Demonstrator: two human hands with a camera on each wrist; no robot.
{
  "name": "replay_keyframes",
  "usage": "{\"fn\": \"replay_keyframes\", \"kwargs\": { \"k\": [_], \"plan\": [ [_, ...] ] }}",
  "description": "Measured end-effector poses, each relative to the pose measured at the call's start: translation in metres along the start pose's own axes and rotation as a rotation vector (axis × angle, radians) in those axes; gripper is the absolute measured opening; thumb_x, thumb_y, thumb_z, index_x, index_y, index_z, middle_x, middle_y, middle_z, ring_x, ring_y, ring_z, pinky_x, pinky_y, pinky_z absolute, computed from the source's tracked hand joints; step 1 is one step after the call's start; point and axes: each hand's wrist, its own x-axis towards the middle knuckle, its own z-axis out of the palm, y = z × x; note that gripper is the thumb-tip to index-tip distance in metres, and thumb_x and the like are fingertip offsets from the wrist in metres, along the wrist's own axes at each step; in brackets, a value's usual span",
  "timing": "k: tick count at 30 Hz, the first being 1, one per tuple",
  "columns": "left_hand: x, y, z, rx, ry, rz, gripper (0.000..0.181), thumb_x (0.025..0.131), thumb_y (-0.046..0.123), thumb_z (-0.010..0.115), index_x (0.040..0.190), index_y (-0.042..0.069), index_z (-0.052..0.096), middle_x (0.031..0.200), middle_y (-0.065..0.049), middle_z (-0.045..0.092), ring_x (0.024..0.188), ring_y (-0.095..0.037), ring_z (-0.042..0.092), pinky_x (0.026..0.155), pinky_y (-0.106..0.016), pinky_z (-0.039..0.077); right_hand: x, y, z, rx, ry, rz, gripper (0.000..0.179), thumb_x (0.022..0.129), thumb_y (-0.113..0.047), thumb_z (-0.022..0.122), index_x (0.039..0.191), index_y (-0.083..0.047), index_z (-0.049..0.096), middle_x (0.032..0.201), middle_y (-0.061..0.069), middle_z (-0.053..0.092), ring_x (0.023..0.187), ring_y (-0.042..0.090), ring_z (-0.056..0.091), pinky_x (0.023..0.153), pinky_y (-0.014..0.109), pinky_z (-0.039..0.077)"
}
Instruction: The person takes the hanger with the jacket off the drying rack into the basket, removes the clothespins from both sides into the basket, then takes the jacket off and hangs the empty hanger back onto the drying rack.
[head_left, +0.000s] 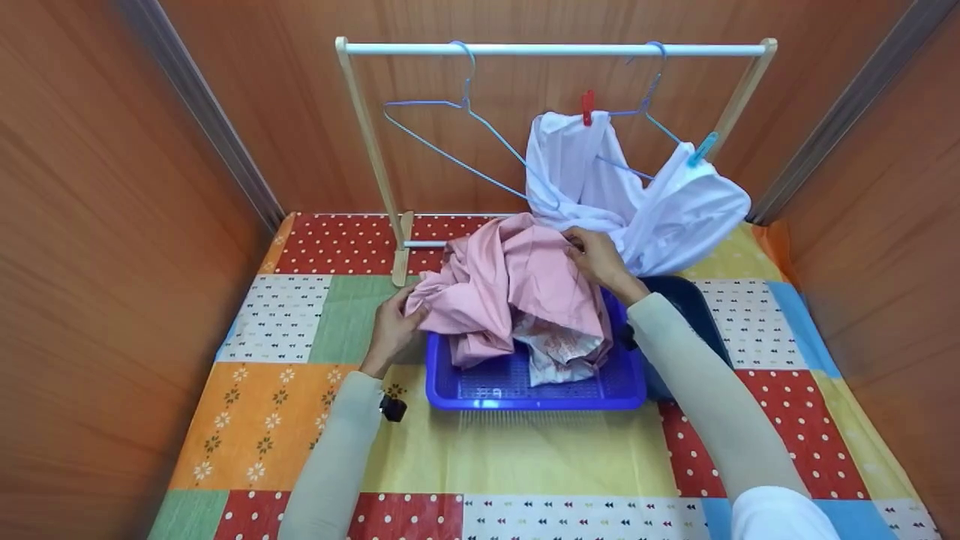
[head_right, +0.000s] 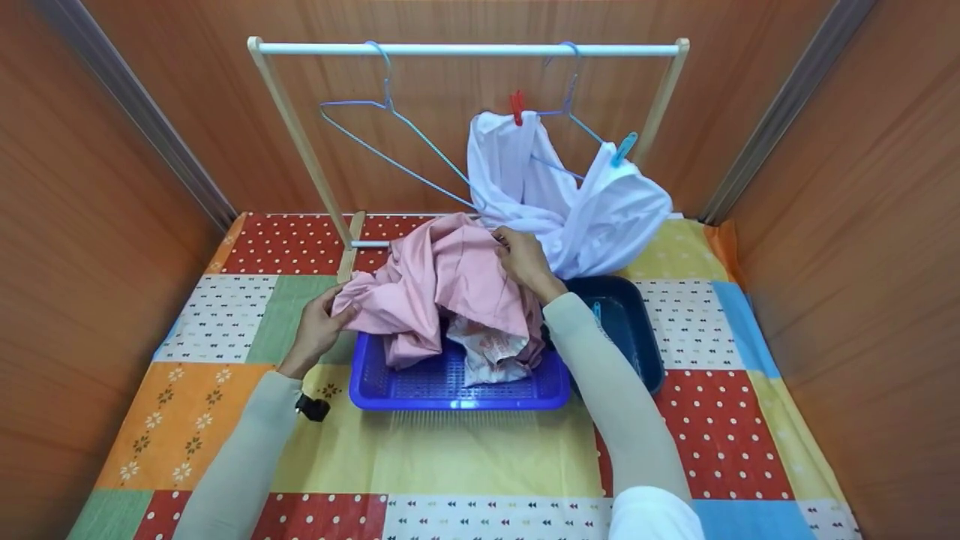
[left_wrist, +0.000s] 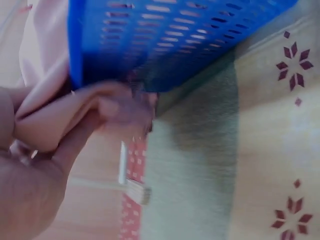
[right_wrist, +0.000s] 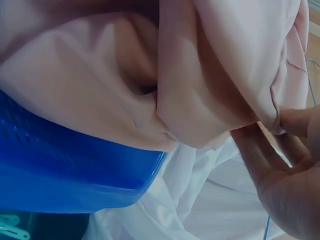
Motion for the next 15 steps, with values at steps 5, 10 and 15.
{"fn": "replay_keyframes", "kwargs": {
  "k": [5,10,15],
  "plan": [
    [-0.003,0.024,0.001,0.089,0.077,0.084,0.04,0.086,0.007,0.071,0.126,0.008,0.067,0.122,-0.018,0.069,0.114,-0.033,0.065,0.097,-0.048,0.049,-0.006,-0.002,-0.001,0.032,0.082,-0.017,0.018,0.092,0.003,0.059,0.106,0.002,0.07,0.102,0.021,0.074,0.097,0.034,0.07,0.086,0.046,0.055],
    [-0.006,0.052,0.004,0.116,0.078,0.207,0.039,0.086,0.002,0.07,0.123,0.012,0.069,0.12,-0.017,0.07,0.11,-0.031,0.067,0.093,-0.048,0.051,-0.019,-0.011,-0.005,0.053,0.13,-0.072,0.018,0.09,0.005,0.06,0.104,0.002,0.07,0.102,0.021,0.074,0.098,0.034,0.071,0.086,0.047,0.056],
    [-0.011,0.073,0.014,0.188,0.006,0.349,0.039,0.085,0.002,0.071,0.123,0.012,0.07,0.108,-0.018,0.073,0.085,-0.023,0.067,0.078,-0.045,0.054,-0.038,-0.021,-0.007,0.02,0.139,-0.153,0.027,0.089,0.006,0.061,0.114,0.001,0.069,0.107,0.021,0.073,0.099,0.035,0.071,0.085,0.047,0.057]
  ]
}}
